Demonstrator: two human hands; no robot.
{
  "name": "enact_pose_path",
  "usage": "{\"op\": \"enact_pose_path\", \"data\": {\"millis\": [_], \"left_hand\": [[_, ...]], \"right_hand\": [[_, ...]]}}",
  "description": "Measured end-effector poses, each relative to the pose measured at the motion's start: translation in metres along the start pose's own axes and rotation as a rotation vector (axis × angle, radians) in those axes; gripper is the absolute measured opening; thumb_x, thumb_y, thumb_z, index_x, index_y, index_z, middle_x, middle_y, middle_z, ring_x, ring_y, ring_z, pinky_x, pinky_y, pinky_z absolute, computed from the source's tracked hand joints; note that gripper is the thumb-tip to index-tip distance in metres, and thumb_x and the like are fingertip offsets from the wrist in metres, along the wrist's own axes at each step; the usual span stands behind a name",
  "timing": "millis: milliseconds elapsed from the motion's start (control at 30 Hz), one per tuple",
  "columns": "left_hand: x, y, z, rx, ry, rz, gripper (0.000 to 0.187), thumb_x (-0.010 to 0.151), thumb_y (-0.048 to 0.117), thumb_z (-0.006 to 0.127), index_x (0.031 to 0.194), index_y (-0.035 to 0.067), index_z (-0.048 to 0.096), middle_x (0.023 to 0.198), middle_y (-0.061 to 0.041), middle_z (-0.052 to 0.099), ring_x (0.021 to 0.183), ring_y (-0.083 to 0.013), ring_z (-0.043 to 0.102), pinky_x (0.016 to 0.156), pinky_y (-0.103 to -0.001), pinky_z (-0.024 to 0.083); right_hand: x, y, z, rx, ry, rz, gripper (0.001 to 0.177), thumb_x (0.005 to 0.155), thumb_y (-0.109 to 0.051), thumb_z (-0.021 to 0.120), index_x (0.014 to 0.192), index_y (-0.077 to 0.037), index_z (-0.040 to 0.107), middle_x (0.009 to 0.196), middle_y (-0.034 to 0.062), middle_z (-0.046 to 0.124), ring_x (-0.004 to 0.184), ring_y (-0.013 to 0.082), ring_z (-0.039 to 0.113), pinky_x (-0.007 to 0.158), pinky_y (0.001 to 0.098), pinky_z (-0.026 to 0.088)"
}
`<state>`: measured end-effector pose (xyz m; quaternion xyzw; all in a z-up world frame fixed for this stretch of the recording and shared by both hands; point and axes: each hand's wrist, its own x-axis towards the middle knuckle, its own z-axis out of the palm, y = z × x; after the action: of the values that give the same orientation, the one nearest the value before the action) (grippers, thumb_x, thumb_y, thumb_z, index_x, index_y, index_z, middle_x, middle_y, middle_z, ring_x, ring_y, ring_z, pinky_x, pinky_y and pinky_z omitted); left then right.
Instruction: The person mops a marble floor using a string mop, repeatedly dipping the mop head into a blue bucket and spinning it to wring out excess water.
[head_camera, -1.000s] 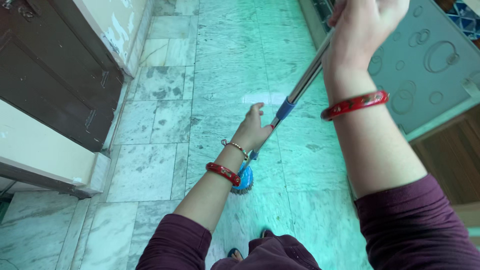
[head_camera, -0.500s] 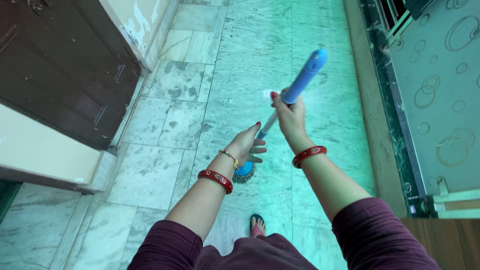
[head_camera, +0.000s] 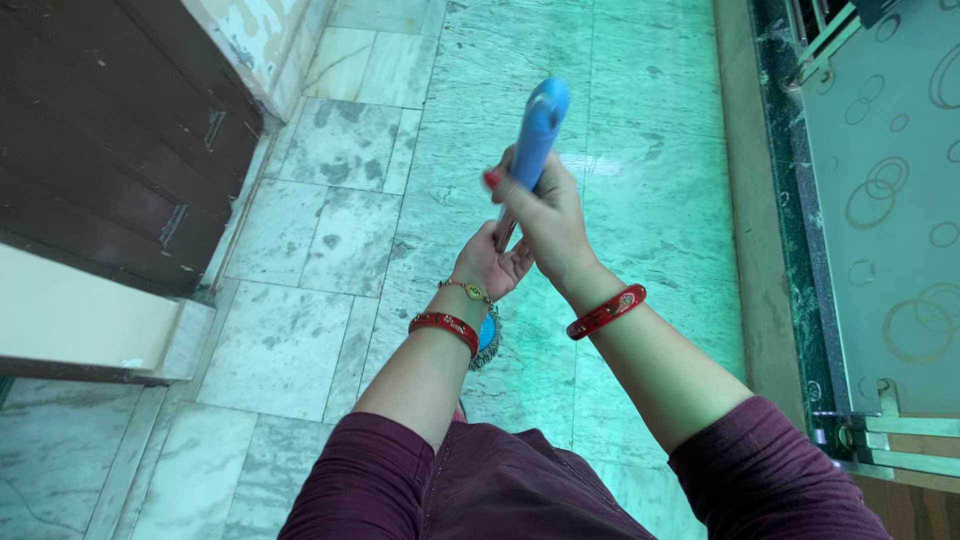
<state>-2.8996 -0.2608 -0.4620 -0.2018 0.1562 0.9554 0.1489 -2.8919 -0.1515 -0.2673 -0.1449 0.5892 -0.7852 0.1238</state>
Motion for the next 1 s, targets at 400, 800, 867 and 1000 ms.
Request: {"op": "enact_pose_path", "data": {"millis": [400, 800, 867, 1000], "left_hand": [[0.037, 0.079, 0.151, 0.480, -0.039, -0.185, 0.042, 0.101, 0.045, 0.035, 0.131, 0.020, 0.052, 0.111, -0.019, 0.067, 0.086, -0.0220, 0.072, 0.075, -0.038, 0.063], [0.148, 0.142, 0.193, 0.854, 0.156, 0.197, 0.060, 0.099, 0.049, 0.036, 0.149, 0.019, 0.050, 0.146, 0.000, 0.057, 0.139, -0.0311, 0.049, 0.084, -0.036, 0.037], [0.180, 0.137, 0.191, 0.858, -0.021, 0.365, 0.061, 0.104, 0.046, 0.038, 0.154, 0.013, 0.046, 0.149, -0.005, 0.056, 0.138, -0.0112, 0.049, 0.113, -0.033, 0.038], [0.240, 0.125, 0.200, 0.863, -0.059, 0.399, 0.060, 0.109, 0.047, 0.037, 0.146, 0.001, 0.051, 0.147, -0.012, 0.059, 0.136, -0.0174, 0.053, 0.113, -0.036, 0.041]], "right_hand": [[0.102, -0.033, -0.031, -0.190, 0.104, -0.438, 0.021, 0.106, -0.010, 0.066, 0.120, -0.006, 0.051, 0.110, 0.0018, 0.059, 0.100, 0.0121, 0.061, 0.089, 0.0304, 0.055], [0.247, -0.002, -0.058, -0.419, 0.206, -0.394, 0.029, 0.098, -0.012, 0.078, 0.118, -0.004, 0.058, 0.100, 0.0001, 0.064, 0.091, 0.0075, 0.061, 0.081, 0.0268, 0.056], [0.268, 0.005, -0.076, -0.396, 0.197, -0.367, 0.026, 0.098, -0.013, 0.079, 0.111, -0.004, 0.058, 0.096, 0.0001, 0.064, 0.088, 0.0076, 0.063, 0.078, 0.0263, 0.056], [0.323, 0.006, -0.131, -0.358, 0.160, -0.196, 0.024, 0.099, -0.018, 0.078, 0.090, 0.000, 0.065, 0.083, 0.0054, 0.065, 0.074, 0.0113, 0.059, 0.067, 0.0300, 0.050]]}}
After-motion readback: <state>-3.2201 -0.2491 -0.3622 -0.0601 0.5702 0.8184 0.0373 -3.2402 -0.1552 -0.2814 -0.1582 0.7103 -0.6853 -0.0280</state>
